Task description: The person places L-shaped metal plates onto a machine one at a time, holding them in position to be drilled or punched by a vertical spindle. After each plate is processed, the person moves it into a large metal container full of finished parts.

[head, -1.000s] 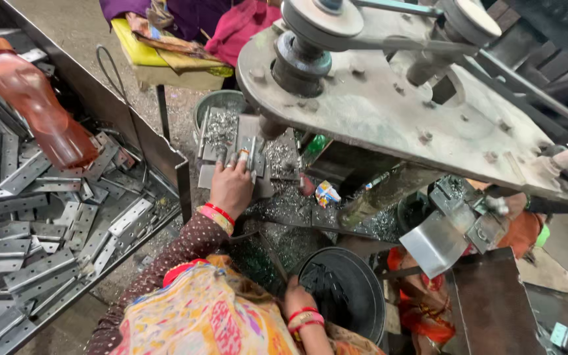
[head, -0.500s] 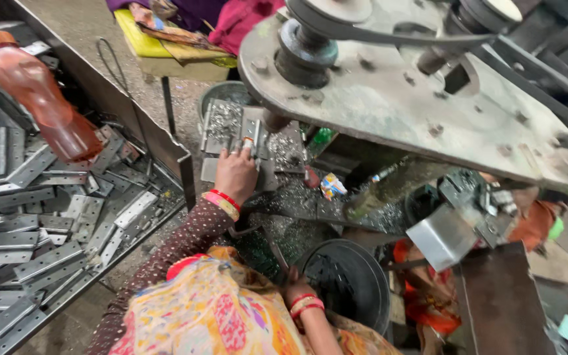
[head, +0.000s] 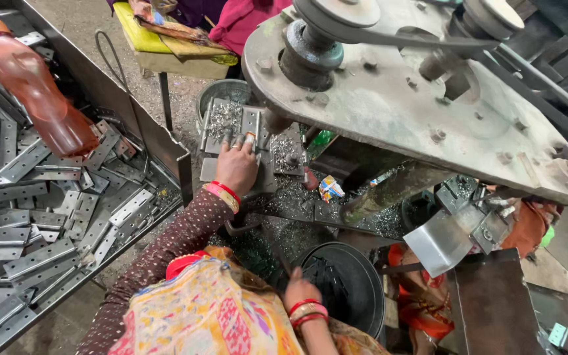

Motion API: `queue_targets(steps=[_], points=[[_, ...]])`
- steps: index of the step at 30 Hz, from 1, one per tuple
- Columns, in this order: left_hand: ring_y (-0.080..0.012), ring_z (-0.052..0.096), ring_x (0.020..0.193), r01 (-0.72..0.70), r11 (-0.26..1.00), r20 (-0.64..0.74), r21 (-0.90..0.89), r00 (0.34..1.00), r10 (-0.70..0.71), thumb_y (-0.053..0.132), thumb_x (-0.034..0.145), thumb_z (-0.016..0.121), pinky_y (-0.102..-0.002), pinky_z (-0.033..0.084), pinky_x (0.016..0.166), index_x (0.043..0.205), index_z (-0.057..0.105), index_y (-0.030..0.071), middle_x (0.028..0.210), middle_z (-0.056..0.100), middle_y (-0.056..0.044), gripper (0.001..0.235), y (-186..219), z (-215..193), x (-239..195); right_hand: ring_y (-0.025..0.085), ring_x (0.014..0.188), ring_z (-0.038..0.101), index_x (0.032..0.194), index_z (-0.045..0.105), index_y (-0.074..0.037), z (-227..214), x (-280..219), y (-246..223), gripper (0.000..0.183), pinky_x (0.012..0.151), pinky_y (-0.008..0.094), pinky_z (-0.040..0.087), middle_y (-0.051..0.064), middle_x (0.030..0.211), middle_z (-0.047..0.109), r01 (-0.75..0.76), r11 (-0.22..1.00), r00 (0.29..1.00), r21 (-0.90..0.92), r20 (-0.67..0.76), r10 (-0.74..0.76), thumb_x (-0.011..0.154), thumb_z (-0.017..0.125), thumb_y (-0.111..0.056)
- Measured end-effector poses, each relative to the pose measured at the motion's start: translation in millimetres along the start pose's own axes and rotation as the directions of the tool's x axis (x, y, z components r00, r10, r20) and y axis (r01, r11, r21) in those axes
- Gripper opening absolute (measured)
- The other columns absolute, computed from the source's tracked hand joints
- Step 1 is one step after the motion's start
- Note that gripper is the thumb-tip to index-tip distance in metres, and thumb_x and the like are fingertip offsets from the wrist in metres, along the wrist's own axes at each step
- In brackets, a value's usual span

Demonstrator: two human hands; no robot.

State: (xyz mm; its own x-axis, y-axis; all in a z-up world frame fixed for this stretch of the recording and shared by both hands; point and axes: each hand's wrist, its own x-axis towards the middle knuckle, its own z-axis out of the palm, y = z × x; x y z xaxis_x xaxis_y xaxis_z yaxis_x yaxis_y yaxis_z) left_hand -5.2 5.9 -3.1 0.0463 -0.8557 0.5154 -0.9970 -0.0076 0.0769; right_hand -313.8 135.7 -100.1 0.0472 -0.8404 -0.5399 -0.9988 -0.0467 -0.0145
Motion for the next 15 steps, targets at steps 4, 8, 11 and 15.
queue_targets(steps=[4, 8, 11, 15], points=[[-0.0296, 0.065, 0.113, 0.016, 1.000, 0.047, -0.015, 0.999, -0.015, 0.019, 0.089, 0.059, -0.054, 0.038, 0.109, 0.086, 0.077, 0.013, 0.113, 0.069, -0.012, 0.020, -4.4, -1.3, 4.2, 0.042, 0.101, 0.071, 0.125, 0.052, -0.009, 73.8, 60.8, 27.4, 0.059, 0.085, 0.052, 0.057, 0.022, 0.108, 0.071, -0.017, 0.994, 1.000, 0.106, 0.013, 0.016, 0.089, 0.073, -0.051], [-0.0268, 0.066, 0.093, 0.119, 0.977, 0.218, -0.176, 0.973, -0.079, 0.023, 0.096, 0.062, -0.049, 0.047, 0.086, 0.096, 0.075, 0.015, 0.105, 0.067, -0.008, 0.015, 1.5, -11.7, -3.2, 0.042, 0.101, 0.071, 0.125, 0.055, -0.010, 84.5, 64.1, 40.9, 0.057, 0.086, 0.053, 0.057, 0.022, 0.108, 0.072, 0.090, 0.992, 0.996, 0.093, -0.033, -0.087, 0.089, 0.072, -0.052], [-0.0222, 0.066, 0.104, -0.017, 0.980, -0.080, -0.197, 0.997, 0.002, 0.030, 0.082, 0.068, -0.050, 0.047, 0.100, 0.084, 0.075, 0.016, 0.107, 0.070, -0.003, 0.015, 2.3, -48.2, -46.3, 0.043, 0.101, 0.070, 0.125, 0.058, -0.011, 61.2, 50.6, 32.0, 0.056, 0.086, 0.054, 0.056, 0.023, 0.108, 0.072, 0.191, 0.977, 0.977, 0.093, -0.118, -0.179, 0.088, 0.071, -0.052], [-0.0234, 0.065, 0.108, -0.035, 0.918, -0.316, -0.396, 0.943, -0.100, 0.029, 0.097, 0.072, -0.047, 0.048, 0.109, 0.107, 0.070, 0.013, 0.114, 0.068, -0.002, 0.018, -9.4, -90.0, -126.3, 0.043, 0.102, 0.070, 0.125, 0.060, -0.013, 36.2, 50.7, 51.3, 0.055, 0.086, 0.055, 0.055, 0.023, 0.108, 0.073, 0.259, 0.950, 0.935, 0.173, -0.292, -0.202, 0.088, 0.070, -0.053]])
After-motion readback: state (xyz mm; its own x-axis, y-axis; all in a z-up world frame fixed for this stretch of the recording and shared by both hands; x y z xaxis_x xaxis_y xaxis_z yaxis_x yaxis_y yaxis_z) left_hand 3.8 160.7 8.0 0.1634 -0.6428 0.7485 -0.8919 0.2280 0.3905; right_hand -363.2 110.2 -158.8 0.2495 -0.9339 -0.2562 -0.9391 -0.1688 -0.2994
